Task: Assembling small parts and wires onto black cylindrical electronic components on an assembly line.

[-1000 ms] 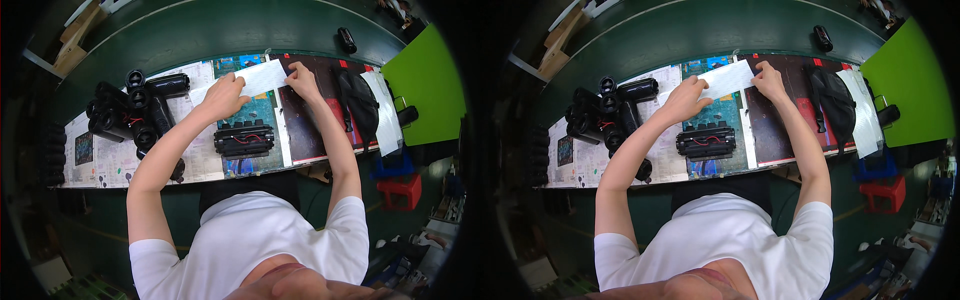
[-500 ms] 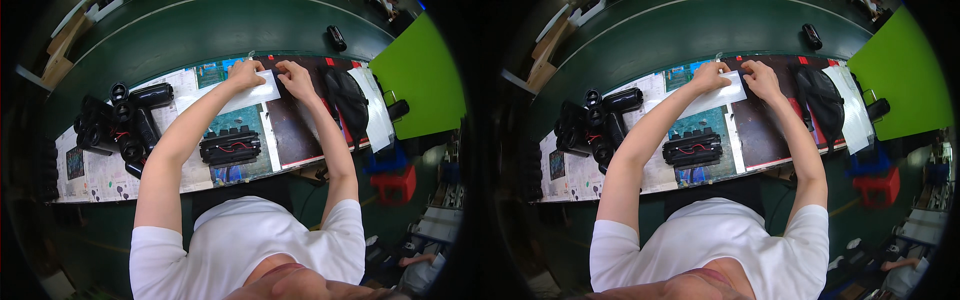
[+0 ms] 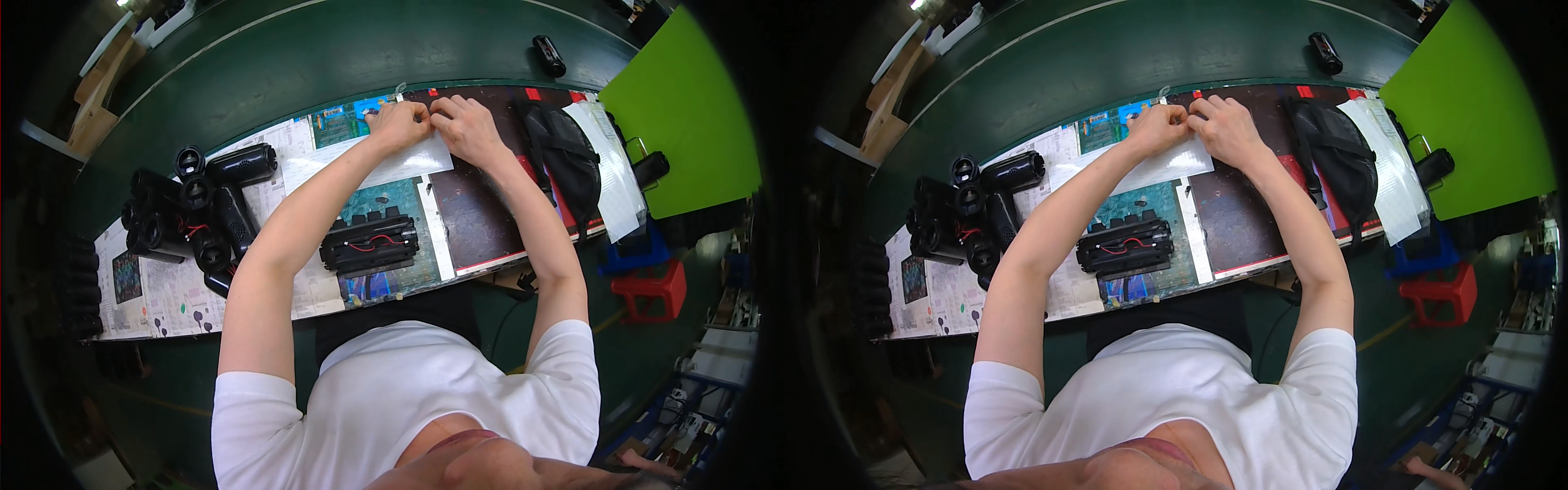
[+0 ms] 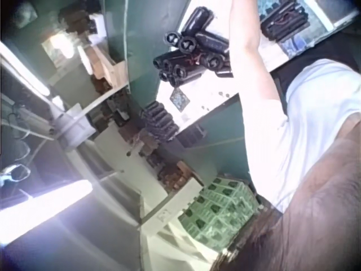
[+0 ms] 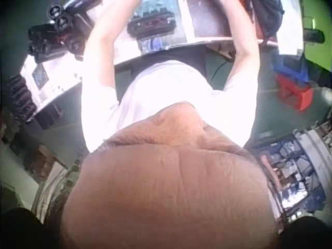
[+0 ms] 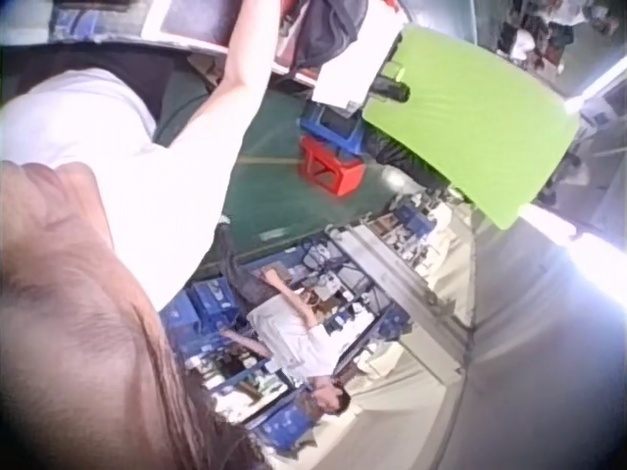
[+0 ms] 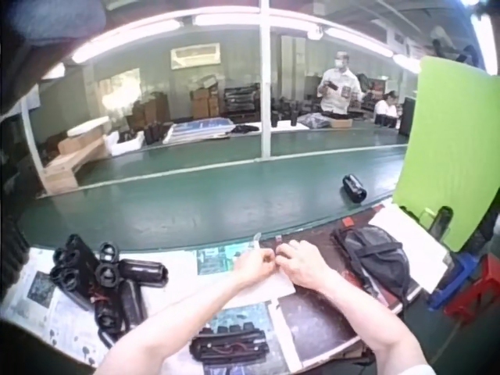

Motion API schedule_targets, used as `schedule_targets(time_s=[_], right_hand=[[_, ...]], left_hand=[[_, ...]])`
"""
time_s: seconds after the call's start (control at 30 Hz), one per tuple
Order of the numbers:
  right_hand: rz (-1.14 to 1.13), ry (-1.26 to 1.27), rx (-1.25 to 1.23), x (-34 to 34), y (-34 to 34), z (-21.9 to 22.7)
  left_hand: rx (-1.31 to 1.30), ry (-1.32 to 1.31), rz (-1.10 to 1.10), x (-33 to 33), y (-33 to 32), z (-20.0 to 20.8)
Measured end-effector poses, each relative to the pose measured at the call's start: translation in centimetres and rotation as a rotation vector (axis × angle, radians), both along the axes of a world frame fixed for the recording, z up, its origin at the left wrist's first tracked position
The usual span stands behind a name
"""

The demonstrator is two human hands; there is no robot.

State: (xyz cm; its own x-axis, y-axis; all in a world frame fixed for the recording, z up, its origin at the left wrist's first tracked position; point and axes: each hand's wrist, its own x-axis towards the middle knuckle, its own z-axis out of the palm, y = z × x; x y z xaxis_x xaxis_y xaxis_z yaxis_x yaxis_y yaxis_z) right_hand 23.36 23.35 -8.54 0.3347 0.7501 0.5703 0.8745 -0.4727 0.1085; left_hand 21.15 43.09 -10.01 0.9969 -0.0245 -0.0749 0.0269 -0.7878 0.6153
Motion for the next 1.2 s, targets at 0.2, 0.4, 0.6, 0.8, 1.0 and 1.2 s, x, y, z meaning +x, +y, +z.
schedule_targets(time_s=[0.2,0.4,0.6,0.8,1.0,1.2], right_hand=[[-0.014,0.244,0.382,-5.8,-3.2,4.4],[-0.177,0.314,0.650,-8.3,-3.7,7.8],[-0.229,0.276,0.641,-10.1,-0.6,5.8],[-0.080,0.371,0.639,-13.3,3.3,4.7],[-0.030,0.414,0.649,-13.7,4.8,3.9],[-0.030,0.594,0.728,-13.6,3.9,3.8]], left_hand=[[0.170,-0.175,-0.027,-1.1,-0.9,-0.6],[0.230,-0.288,-0.169,-2.9,-0.6,0.3],[-0.081,-0.198,-0.021,-8.8,3.4,4.2],[-0.471,-0.196,0.172,-13.8,5.7,4.5],[-0.485,-0.252,0.182,-12.6,7.6,3.4],[-0.371,-0.245,0.117,-10.7,8.2,5.0]])
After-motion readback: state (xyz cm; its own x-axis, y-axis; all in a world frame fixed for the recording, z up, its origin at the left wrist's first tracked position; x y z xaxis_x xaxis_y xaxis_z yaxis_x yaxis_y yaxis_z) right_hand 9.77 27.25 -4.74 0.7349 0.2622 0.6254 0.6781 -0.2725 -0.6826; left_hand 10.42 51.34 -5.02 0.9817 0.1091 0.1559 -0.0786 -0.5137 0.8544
